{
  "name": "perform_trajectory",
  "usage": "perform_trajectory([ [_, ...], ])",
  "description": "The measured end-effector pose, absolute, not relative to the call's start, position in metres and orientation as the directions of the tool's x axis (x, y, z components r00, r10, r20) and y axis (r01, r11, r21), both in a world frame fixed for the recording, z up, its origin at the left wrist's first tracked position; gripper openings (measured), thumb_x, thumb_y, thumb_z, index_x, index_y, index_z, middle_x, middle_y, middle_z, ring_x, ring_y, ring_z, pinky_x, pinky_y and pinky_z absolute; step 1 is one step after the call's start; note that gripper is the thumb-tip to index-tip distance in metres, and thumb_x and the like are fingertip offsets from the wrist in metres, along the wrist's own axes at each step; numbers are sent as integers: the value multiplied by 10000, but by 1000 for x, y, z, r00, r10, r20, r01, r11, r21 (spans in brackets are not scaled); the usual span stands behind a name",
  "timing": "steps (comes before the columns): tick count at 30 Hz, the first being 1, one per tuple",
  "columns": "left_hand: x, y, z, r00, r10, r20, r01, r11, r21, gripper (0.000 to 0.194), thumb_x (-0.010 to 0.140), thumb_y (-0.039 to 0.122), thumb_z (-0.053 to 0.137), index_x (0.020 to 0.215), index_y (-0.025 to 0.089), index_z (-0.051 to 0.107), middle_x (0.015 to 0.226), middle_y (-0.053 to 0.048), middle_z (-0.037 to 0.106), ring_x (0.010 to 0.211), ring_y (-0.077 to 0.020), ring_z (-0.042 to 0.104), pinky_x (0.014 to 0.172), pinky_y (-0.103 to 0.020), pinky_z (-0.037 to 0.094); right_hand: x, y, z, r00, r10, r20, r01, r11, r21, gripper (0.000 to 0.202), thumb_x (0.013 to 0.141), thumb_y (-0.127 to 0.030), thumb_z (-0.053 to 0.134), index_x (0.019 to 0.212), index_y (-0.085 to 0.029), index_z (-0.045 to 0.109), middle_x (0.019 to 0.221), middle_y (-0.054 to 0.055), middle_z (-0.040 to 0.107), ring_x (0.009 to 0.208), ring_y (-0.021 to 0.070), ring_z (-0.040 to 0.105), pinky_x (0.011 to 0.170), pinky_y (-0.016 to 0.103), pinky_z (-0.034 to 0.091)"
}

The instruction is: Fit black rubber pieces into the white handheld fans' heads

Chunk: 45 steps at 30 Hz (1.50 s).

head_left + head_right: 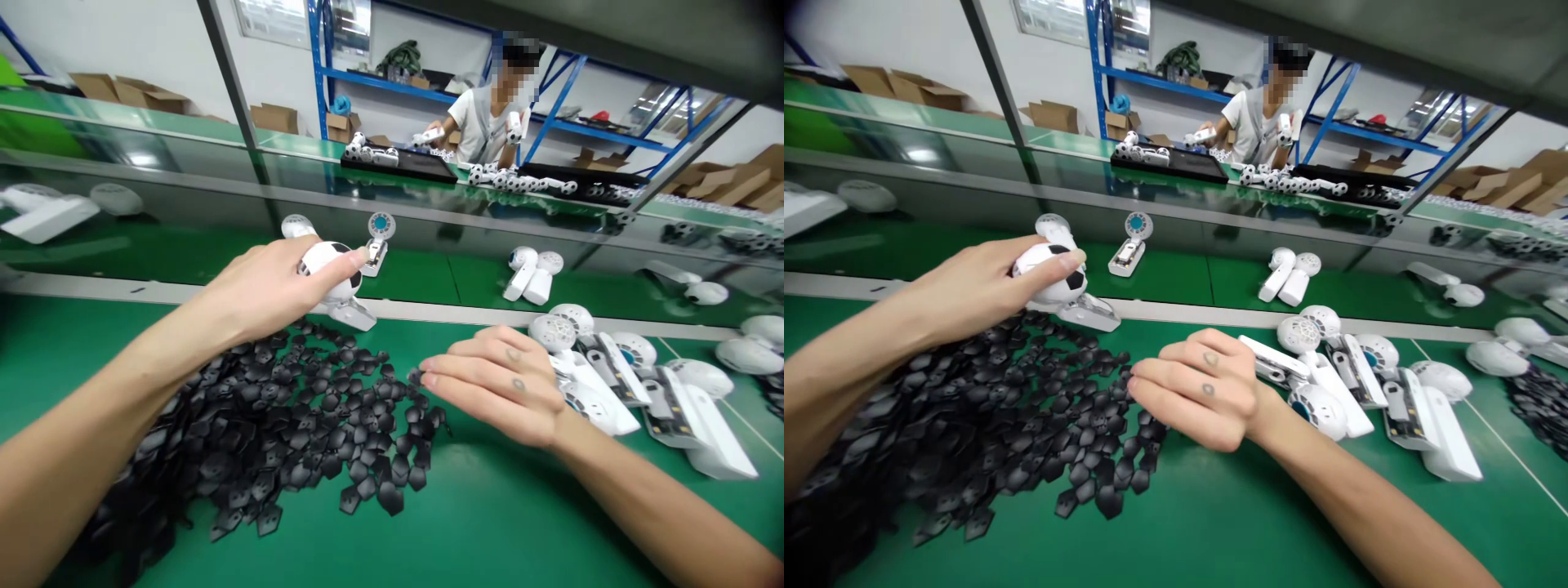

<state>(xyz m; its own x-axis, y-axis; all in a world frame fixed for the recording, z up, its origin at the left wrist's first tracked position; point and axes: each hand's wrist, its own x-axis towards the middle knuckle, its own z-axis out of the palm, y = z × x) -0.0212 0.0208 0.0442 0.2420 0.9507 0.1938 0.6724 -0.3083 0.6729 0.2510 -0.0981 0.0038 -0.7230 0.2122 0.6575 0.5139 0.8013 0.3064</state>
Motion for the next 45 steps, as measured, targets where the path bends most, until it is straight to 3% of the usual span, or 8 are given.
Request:
perform_trajectory([
  [4, -25, 19, 50, 258, 966, -25, 601, -140, 787, 540, 813, 740, 795, 765, 202, 793, 530, -63, 640, 411, -217, 563, 409, -300, 398, 253, -105, 15, -750, 198, 632, 513, 777, 365, 220, 1023, -104, 665, 998, -273, 804, 1112, -8, 865, 920, 165, 821, 699, 290, 617],
  [8, -24, 18, 51, 297, 937, -181, 453, 28, 891, 457, 717, 611, 935, 848, 193, 806, 683, -117, 764, 523, -291, 728, 460, -315, 584, 249, -100, 7, -676, 193, 711, 513, 816, 266, 219, 1014, -62, 656, 1045, -241, 777, 1082, 30, 868, 920, 179, 829, 735, 288, 658],
  [14, -30, 22, 40, 478, 848, -229, 145, 181, 973, 452, 674, 409, 1022, 1012, 215, 795, 998, -113, 816, 757, -280, 798, 624, -349, 700, 222, -84, 15, -254, 242, 937, 634, 773, -28, 285, 983, -37, 742, 1148, -267, 778, 950, 31, 838, 780, 166, 788, 675, 273, 655],
  [21, -6, 1, 23, 570, 802, -176, -317, 412, 854, 440, 720, 59, 942, 1093, 200, 754, 951, -62, 783, 813, -175, 753, 684, -207, 611, 201, -80, 25, 213, 530, 821, 372, 733, -570, 74, 930, -182, 858, 960, -243, 831, 847, 13, 828, 666, 188, 760, 594, 317, 663],
  [26, 6, -15, 25, 572, 815, -95, -477, 425, 769, 348, 729, 131, 974, 1008, 150, 768, 1022, -95, 774, 830, -167, 705, 649, -198, 573, 198, -69, 19, 229, 794, 564, 45, 570, -821, 149, 863, -298, 919, 863, -205, 802, 735, -2, 780, 577, 137, 692, 503, 242, 585],
  [32, 12, -25, 37, 594, 794, -126, -517, 498, 696, 324, 900, 414, 869, 1120, 197, 769, 1078, -110, 747, 834, -202, 680, 617, -246, 570, 194, -59, 15, 123, 897, 424, -159, 440, -884, 394, 773, -528, 966, 822, -197, 757, 796, 16, 809, 719, 182, 773, 722, 328, 689],
  [40, 12, -28, 25, 484, 872, 66, -456, 188, 870, 207, 915, 374, 846, 1080, 268, 780, 1014, -19, 676, 884, -175, 634, 782, -258, 617, 192, -73, 24, 48, 919, 390, -178, 392, -902, 376, 767, -483, 989, 864, -197, 766, 749, 17, 813, 626, 185, 762, 632, 316, 671],
  [45, 9, -29, 18, 367, 888, 276, -322, -157, 934, 171, 972, 464, 798, 1002, 296, 805, 941, -7, 650, 791, -143, 552, 672, -179, 487, 192, -74, 26, 21, 930, 367, -163, 365, -916, 312, 762, -397, 1004, 786, -189, 773, 693, 1, 776, 623, 157, 732, 587, 253, 601],
])
